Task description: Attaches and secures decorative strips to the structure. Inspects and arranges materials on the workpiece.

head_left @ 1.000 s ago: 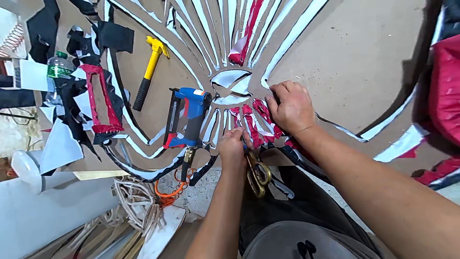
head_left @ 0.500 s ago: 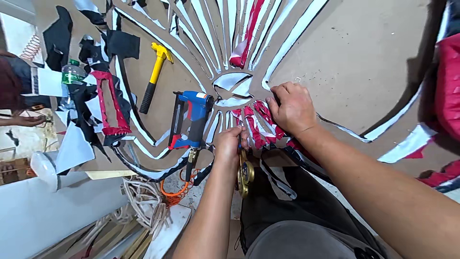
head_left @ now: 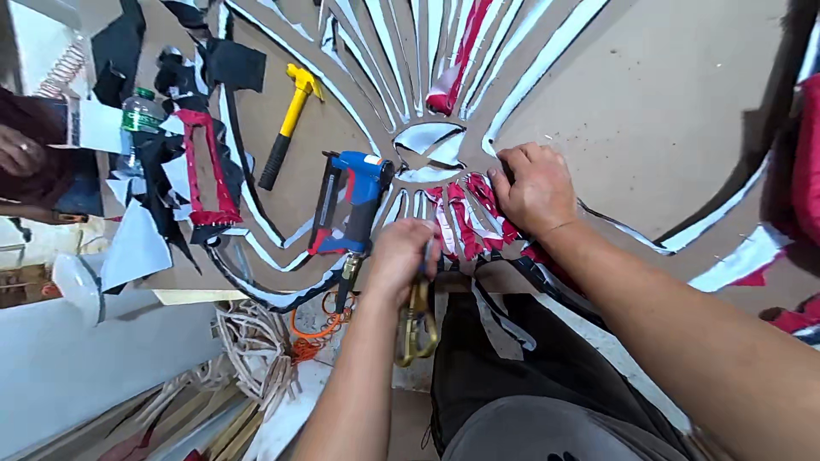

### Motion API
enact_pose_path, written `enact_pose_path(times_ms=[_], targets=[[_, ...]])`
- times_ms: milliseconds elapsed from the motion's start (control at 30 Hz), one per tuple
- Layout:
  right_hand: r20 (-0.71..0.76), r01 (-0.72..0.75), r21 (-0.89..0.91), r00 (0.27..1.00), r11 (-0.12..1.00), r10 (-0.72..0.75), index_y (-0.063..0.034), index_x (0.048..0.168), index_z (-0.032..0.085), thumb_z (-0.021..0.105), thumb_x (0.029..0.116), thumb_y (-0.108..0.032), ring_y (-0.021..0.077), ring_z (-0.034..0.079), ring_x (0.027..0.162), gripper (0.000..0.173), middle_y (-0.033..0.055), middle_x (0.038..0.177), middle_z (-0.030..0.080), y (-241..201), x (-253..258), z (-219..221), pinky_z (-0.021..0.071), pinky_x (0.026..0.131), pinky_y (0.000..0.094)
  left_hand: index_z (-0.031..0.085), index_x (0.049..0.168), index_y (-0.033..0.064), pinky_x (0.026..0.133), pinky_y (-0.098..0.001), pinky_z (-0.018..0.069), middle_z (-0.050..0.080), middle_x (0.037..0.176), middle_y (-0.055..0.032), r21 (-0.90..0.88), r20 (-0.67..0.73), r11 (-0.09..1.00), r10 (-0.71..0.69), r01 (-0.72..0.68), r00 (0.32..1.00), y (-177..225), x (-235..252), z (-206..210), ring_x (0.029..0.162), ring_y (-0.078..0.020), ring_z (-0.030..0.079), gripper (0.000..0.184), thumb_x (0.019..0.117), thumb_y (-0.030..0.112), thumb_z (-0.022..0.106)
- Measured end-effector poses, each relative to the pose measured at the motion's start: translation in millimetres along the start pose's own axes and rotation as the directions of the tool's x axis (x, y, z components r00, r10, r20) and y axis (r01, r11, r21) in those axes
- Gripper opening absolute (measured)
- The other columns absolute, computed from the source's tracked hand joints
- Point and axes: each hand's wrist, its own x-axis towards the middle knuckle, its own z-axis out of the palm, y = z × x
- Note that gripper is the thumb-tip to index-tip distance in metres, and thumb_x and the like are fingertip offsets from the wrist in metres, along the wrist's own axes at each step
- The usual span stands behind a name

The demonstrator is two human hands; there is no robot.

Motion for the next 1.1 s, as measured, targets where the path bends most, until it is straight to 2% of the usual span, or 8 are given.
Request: enact_pose_path(times_ms=[133, 333, 533, 600, 667, 833, 933, 1100], targets=[[-0.002, 0.002, -0.016, 1.0, 1.0, -0.002, -0.0111, 0.125, 0.068, 0.043, 0.1049, -0.045, 0.035, 0.063, 0.115, 0.047, 0.0138, 0.122, 0.068, 2, -3, 1, 0.0483, 0.097, 0.0527, 0.063, 0.109, -0.0019, 0.043, -0.025, 0.0486, 0.061, 0.065, -0.0064, -0.022, 0.038, 0.985, -0.17, 0.171, 0.985, -20, 29, 25, 0.044, -0.011, 0.053, 0.03, 0.1103, 0.023, 0.047], [-0.016, 0.001, -0.011, 1.0, 1.0, -0.001, -0.0115, 0.124, 0.069, 0.042, 0.1051, -0.045, 0.0344, 0.063, 0.115, 0.047, 0.0133, 0.122, 0.068, 2, -4, 1, 0.0484, 0.097, 0.0521, 0.062, 0.104, -0.0029, 0.042, -0.0248, 0.0493, 0.06, 0.063, -0.0068, -0.046, -0.034, 0.984, -0.174, 0.172, 0.984, -21, 37, 22, 0.043, -0.0113, 0.054, 0.028, 0.1096, 0.021, 0.049], [-0.001, 0.0, -0.025, 1.0, 1.0, 0.0, -0.0126, 0.124, 0.069, 0.041, 0.1052, -0.047, 0.0336, 0.063, 0.115, 0.048, 0.0123, 0.123, 0.068, 3, -3, 2, 0.0483, 0.096, 0.0517, 0.062, 0.103, 0.0026, 0.05, -0.0399, 0.0576, 0.066, 0.07, -0.0107, 0.572, -0.108, 0.814, -0.041, 0.096, 0.993, -6, 51, 30, 0.05, -0.0214, 0.064, 0.031, 0.1086, 0.03, 0.049], [0.003, 0.002, -0.03, 1.0, 1.0, -0.002, -0.0124, 0.124, 0.068, 0.041, 0.1052, -0.047, 0.0337, 0.063, 0.115, 0.048, 0.0125, 0.123, 0.068, 4, -3, 1, 0.0482, 0.097, 0.0515, 0.062, 0.101, 0.0023, 0.044, -0.0348, 0.0546, 0.064, 0.066, -0.0089, 0.464, -0.097, 0.884, -0.013, 0.057, 0.995, -12, 53, 29, 0.045, -0.0184, 0.06, 0.03, 0.1088, 0.029, 0.051], [-0.001, 0.001, -0.027, 1.0, 1.0, -0.001, -0.0122, 0.125, 0.068, 0.041, 0.105, -0.046, 0.0339, 0.063, 0.115, 0.048, 0.0129, 0.124, 0.068, 2, -2, 1, 0.0481, 0.097, 0.0516, 0.06, 0.1, -0.0009, 0.037, -0.0263, 0.0469, 0.06, 0.06, -0.0065, 0.109, -0.073, 0.994, 0.034, -0.026, 0.997, -27, 51, 26, 0.039, -0.0125, 0.051, 0.027, 0.1094, 0.023, 0.052], [-0.002, 0.009, -0.035, 1.0, 0.999, -0.009, -0.012, 0.124, 0.068, 0.04, 0.1055, -0.046, 0.034, 0.063, 0.114, 0.048, 0.013, 0.122, 0.068, 1, -3, 3, 0.0481, 0.097, 0.0518, 0.058, 0.098, 0.0038, 0.037, -0.0223, 0.0442, 0.054, 0.059, 0.0, -0.376, -0.147, 0.904, 0.158, -0.203, 0.976, -34, 34, 23, 0.039, -0.0069, 0.046, 0.033, 0.1124, 0.027, 0.04], [0.017, -0.002, -0.041, 1.0, 0.999, 0.002, -0.0116, 0.125, 0.068, 0.041, 0.1051, -0.045, 0.0355, 0.063, 0.115, 0.047, 0.0142, 0.123, 0.068, 4, -2, 1, 0.0485, 0.096, 0.0537, 0.057, 0.096, 0.0109, 0.039, -0.0222, 0.0448, 0.052, 0.059, 0.0049, -0.244, -0.238, 0.908, 0.285, -0.341, 0.928, 18, 31, -17, 0.04, -0.0055, 0.046, 0.036, 0.1131, 0.033, 0.035], [0.016, 0.008, -0.028, 1.0, 1.0, -0.007, -0.0097, 0.126, 0.067, 0.041, 0.1053, -0.046, 0.0375, 0.063, 0.117, 0.049, 0.0169, 0.124, 0.067, -2, 0, -1, 0.0478, 0.1, 0.0556, 0.064, 0.108, 0.0, 0.043, -0.0315, 0.0496, 0.062, 0.065, -0.0064, 0.343, 0.035, 0.939, 0.011, -0.022, 0.999, 22, 14, -7, 0.044, -0.0148, 0.053, 0.037, 0.1109, 0.032, 0.045]])
